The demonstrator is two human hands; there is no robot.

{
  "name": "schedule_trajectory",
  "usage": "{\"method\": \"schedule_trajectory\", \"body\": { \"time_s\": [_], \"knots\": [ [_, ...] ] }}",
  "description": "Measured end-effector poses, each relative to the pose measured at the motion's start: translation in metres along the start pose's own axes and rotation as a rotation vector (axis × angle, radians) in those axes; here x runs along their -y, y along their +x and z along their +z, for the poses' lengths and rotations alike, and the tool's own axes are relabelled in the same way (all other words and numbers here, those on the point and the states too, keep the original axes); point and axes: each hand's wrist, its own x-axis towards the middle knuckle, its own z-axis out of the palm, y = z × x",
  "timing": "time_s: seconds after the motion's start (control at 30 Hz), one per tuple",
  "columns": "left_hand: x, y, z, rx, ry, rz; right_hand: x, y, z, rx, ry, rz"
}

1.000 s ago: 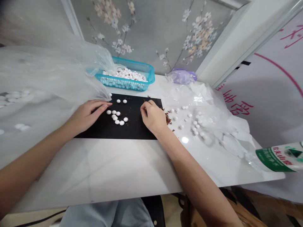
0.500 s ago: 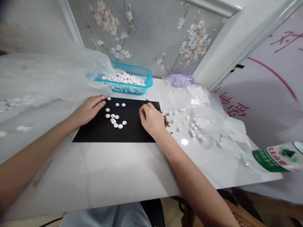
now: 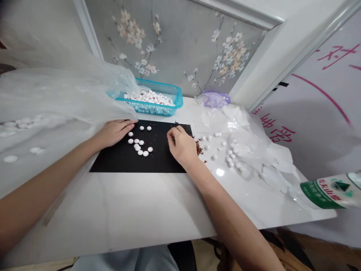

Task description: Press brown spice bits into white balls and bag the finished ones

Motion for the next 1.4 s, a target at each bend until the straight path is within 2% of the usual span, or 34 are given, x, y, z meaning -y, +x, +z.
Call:
{"method": "schedule_trajectory", "body": {
  "time_s": [0.1, 0.2, 0.3, 0.43, 0.53, 0.6, 0.67, 0.83, 0.97, 1.17, 1.4],
  "knots": [
    [0.001, 0.004, -0.001, -0.015, -0.019, 0.030, -0.001, 0.001, 0.000, -0.011, 0.010, 0.009],
    [0.000, -0.002, -0.005, -0.125, -0.130, 0.075, -0.001, 0.001, -0.001, -0.036, 0.019, 0.021],
    [-0.012, -0.010, -0.008, -0.234, -0.281, 0.063, 0.000, 0.001, -0.001, -0.079, 0.045, 0.030],
    [-0.058, -0.025, -0.003, -0.234, -0.695, -0.012, 0.004, -0.002, 0.000, -0.164, 0.133, 0.006],
    [-0.100, -0.042, 0.006, -0.214, -1.014, -0.144, 0.010, -0.005, 0.004, -0.230, 0.235, -0.028],
    [-0.121, -0.055, 0.013, -0.213, -1.141, -0.275, 0.014, -0.009, 0.007, -0.246, 0.290, -0.047],
    [-0.131, -0.066, 0.018, -0.223, -1.196, -0.331, 0.019, -0.013, 0.009, -0.249, 0.334, -0.070],
    [-0.128, -0.071, 0.024, -0.260, -1.229, -0.320, 0.028, -0.021, 0.014, -0.223, 0.416, -0.123],
    [-0.124, -0.066, 0.025, -0.220, -1.318, -0.356, 0.029, -0.022, 0.016, -0.202, 0.391, -0.130],
    [-0.127, -0.066, 0.023, -0.209, -1.473, -0.406, 0.025, -0.019, 0.019, -0.297, 0.367, -0.226],
    [-0.127, -0.064, 0.022, -0.219, -1.589, -0.444, 0.022, -0.018, 0.020, -0.276, 0.351, -0.246]
  ]
}}
